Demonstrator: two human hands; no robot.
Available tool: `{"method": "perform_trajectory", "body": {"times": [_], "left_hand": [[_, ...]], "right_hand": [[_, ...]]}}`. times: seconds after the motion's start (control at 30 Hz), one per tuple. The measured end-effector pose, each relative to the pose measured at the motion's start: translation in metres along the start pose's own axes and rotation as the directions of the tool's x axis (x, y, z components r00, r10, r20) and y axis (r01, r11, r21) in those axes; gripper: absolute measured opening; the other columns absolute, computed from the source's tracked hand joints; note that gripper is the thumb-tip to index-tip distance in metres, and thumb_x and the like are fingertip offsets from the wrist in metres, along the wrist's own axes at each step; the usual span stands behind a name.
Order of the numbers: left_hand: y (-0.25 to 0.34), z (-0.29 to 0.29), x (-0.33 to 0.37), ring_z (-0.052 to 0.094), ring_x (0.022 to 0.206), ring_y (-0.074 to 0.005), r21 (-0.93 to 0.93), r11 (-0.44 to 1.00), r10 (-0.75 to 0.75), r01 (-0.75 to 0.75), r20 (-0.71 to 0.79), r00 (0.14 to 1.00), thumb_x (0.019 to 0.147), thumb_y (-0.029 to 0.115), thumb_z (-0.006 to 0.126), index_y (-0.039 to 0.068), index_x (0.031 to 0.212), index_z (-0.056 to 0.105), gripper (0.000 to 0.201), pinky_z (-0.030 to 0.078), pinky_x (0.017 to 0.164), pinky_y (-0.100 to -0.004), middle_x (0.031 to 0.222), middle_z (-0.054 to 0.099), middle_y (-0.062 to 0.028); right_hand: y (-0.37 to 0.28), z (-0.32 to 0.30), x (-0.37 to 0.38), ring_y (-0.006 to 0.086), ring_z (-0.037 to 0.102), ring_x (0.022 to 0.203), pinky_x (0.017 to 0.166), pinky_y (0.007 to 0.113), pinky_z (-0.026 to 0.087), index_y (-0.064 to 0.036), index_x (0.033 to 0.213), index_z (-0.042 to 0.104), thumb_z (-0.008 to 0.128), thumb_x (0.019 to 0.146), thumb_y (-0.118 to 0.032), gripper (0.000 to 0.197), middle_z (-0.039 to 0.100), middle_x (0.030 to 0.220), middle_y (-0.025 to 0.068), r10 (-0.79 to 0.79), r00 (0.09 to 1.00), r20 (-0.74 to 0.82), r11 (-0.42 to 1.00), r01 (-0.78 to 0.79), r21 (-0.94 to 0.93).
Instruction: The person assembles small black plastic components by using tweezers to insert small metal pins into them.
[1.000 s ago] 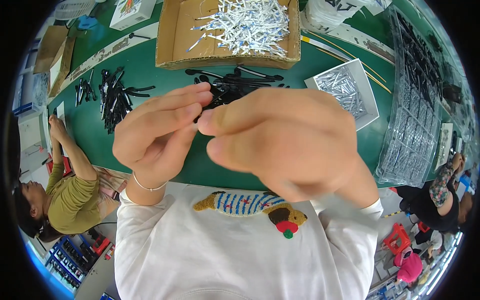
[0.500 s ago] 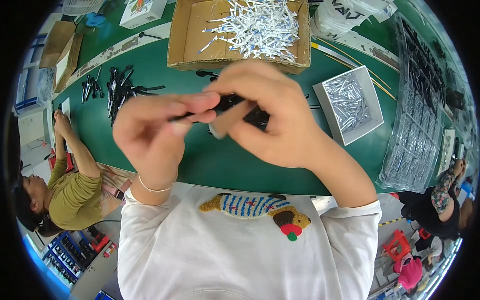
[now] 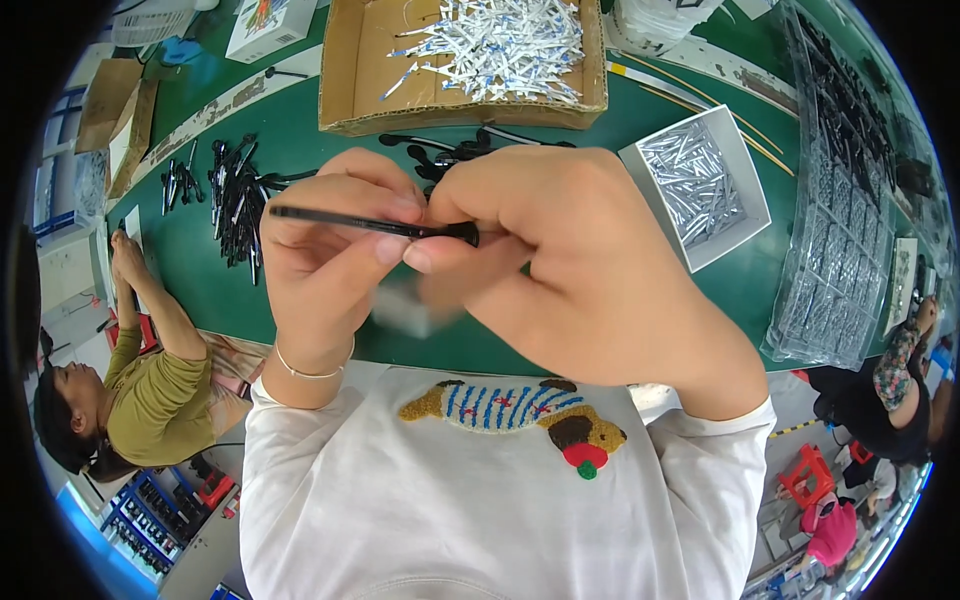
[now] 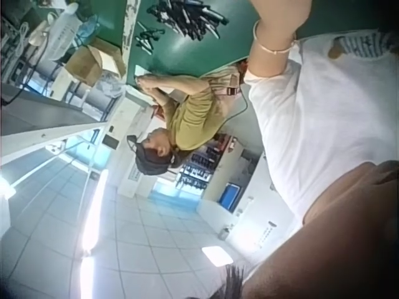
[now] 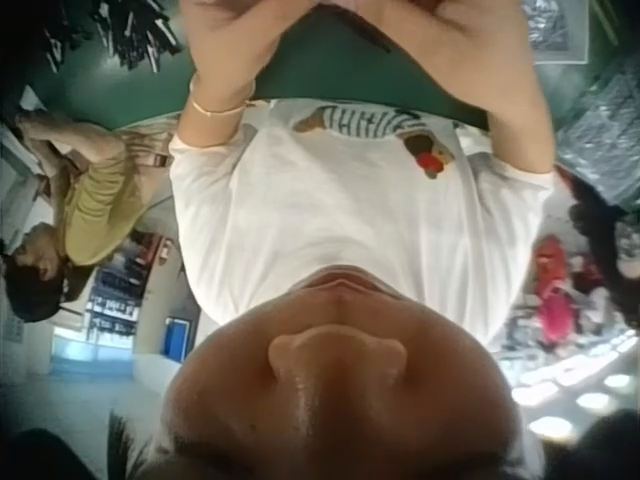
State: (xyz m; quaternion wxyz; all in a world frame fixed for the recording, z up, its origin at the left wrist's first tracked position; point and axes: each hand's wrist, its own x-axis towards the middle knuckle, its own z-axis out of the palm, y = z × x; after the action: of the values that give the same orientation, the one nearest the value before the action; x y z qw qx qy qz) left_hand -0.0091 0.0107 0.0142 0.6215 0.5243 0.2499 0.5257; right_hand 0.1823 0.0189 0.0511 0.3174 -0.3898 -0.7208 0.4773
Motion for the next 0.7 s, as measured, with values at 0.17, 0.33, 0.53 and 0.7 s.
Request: {"method": "perform_trajectory", "body": {"times": [0.17, 0.33, 0.53, 0.7], "left_hand": [[-0.004, 0.004, -0.002, 0.063, 0.085, -0.0181, -0.233, 0.969, -0.091, 0.082, -0.028, 0.995, 0.078, -0.014, 0.058, -0.010, 0.094, 0.060, 0.016, 0.054, 0.076, -0.0275, 0.099, 0.060, -0.0153], [-0.002, 0.003, -0.002, 0.065, 0.079, -0.0170, -0.414, 0.879, -0.291, 0.237, -0.070, 0.954, 0.080, -0.010, 0.059, -0.007, 0.093, 0.059, 0.014, 0.055, 0.068, -0.0264, 0.094, 0.064, -0.0122], [0.002, 0.009, -0.003, 0.057, 0.080, -0.0166, -0.219, 0.949, -0.258, 0.225, -0.138, 0.956, 0.076, -0.002, 0.060, -0.003, 0.094, 0.059, 0.017, 0.048, 0.070, -0.0258, 0.092, 0.058, -0.0126], [0.001, 0.008, -0.003, 0.058, 0.081, -0.0178, -0.205, 0.962, -0.209, 0.179, -0.135, 0.968, 0.075, -0.003, 0.062, -0.004, 0.092, 0.060, 0.017, 0.048, 0.071, -0.0274, 0.089, 0.060, -0.0123]], "right_hand": [[0.004, -0.006, 0.005, 0.0032, 0.040, 0.055, 0.047, 0.022, 0.027, 0.0015, 0.066, 0.054, 0.069, 0.077, -0.010, 0.022, 0.049, 0.060, -0.0025, 0.305, 0.931, 0.199, 0.842, -0.361, 0.401], [0.009, -0.008, 0.008, 0.0022, 0.039, 0.053, 0.046, 0.020, 0.026, 0.0007, 0.066, 0.054, 0.070, 0.075, -0.007, 0.020, 0.048, 0.060, -0.0030, 0.292, 0.919, 0.265, 0.816, -0.384, 0.432], [0.009, -0.003, 0.003, 0.0020, 0.039, 0.053, 0.046, 0.020, 0.026, 0.0003, 0.067, 0.054, 0.071, 0.072, -0.002, 0.018, 0.047, 0.062, -0.0041, 0.291, 0.943, 0.165, 0.888, -0.330, 0.321], [0.008, -0.004, 0.006, 0.0026, 0.040, 0.053, 0.046, 0.020, 0.027, 0.0005, 0.065, 0.054, 0.069, 0.073, -0.002, 0.017, 0.049, 0.060, -0.0024, 0.334, 0.919, 0.210, 0.835, -0.392, 0.386]]}}
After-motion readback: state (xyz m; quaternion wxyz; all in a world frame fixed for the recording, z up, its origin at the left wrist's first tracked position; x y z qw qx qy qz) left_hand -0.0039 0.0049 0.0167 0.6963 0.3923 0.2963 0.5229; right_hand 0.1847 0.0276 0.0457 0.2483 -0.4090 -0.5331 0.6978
